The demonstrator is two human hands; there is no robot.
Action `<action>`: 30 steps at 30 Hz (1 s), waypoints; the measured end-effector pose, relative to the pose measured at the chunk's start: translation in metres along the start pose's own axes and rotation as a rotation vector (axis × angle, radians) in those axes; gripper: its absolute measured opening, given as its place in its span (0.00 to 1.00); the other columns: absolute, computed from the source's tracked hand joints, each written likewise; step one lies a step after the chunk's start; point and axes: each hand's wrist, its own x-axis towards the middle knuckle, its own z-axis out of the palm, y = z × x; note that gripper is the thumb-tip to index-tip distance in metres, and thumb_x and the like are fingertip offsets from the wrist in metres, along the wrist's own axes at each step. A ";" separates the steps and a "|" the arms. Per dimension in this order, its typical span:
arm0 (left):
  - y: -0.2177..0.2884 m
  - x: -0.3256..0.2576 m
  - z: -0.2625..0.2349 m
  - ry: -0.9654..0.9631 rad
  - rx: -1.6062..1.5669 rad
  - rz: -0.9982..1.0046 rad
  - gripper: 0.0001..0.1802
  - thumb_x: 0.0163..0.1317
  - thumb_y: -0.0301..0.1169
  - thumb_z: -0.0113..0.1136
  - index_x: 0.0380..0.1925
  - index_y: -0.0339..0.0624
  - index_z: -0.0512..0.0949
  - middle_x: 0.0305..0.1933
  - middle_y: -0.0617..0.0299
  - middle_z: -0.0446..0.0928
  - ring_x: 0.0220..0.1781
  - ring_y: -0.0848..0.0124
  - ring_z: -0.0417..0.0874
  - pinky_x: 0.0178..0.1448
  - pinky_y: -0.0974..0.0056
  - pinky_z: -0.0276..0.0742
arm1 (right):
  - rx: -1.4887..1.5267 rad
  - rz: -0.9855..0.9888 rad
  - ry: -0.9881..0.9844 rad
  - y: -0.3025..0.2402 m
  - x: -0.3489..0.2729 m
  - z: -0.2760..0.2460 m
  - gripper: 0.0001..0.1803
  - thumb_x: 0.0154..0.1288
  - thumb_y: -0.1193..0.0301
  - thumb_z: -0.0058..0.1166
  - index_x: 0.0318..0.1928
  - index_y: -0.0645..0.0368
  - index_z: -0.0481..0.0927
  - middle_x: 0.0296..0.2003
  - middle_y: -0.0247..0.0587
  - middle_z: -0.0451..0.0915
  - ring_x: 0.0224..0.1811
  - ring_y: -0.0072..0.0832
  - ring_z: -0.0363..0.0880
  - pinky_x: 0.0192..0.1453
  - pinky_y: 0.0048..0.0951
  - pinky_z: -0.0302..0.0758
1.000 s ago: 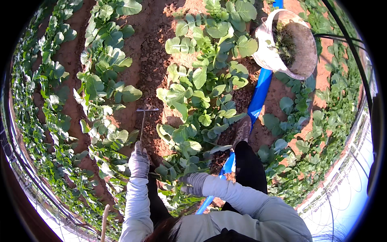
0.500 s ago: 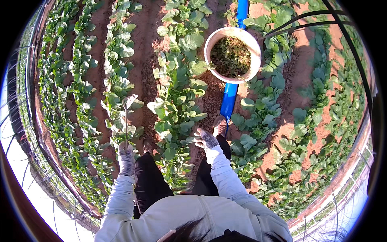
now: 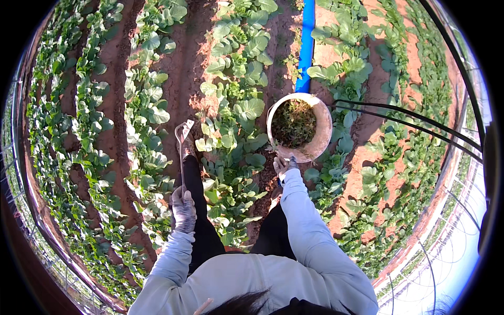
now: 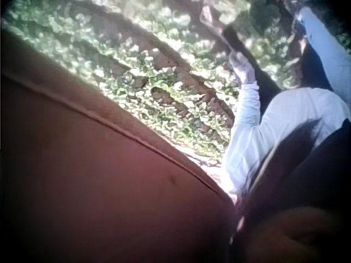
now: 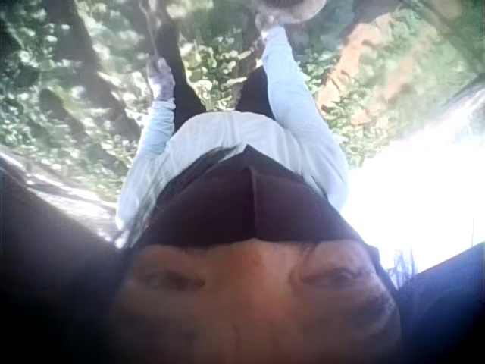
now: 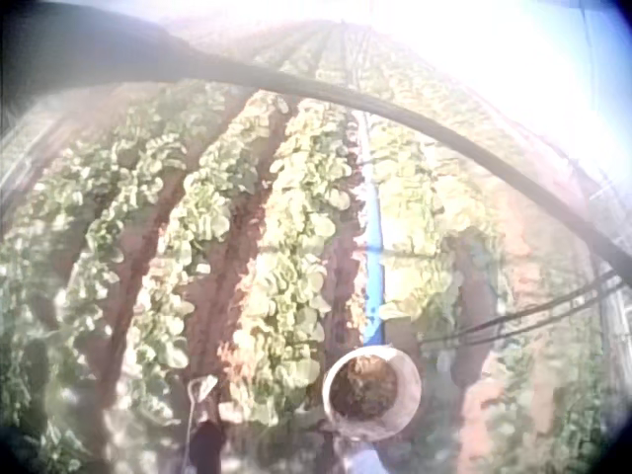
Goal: The person uses a small hand hoe to loosen soil and remove weeds around rows of leafy green plants in a greenhouse. They pull the weeds by hand and place them into a nearby bucket.
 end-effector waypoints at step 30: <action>0.105 0.074 0.048 0.209 -0.351 -0.259 0.18 0.66 0.39 0.47 0.54 0.51 0.64 0.20 0.69 0.67 0.10 0.81 0.65 0.07 0.74 0.60 | -0.557 -0.795 -0.164 -0.327 0.057 0.535 0.10 0.64 0.66 0.43 0.41 0.58 0.69 0.39 0.46 0.79 0.37 0.36 0.81 0.36 0.34 0.82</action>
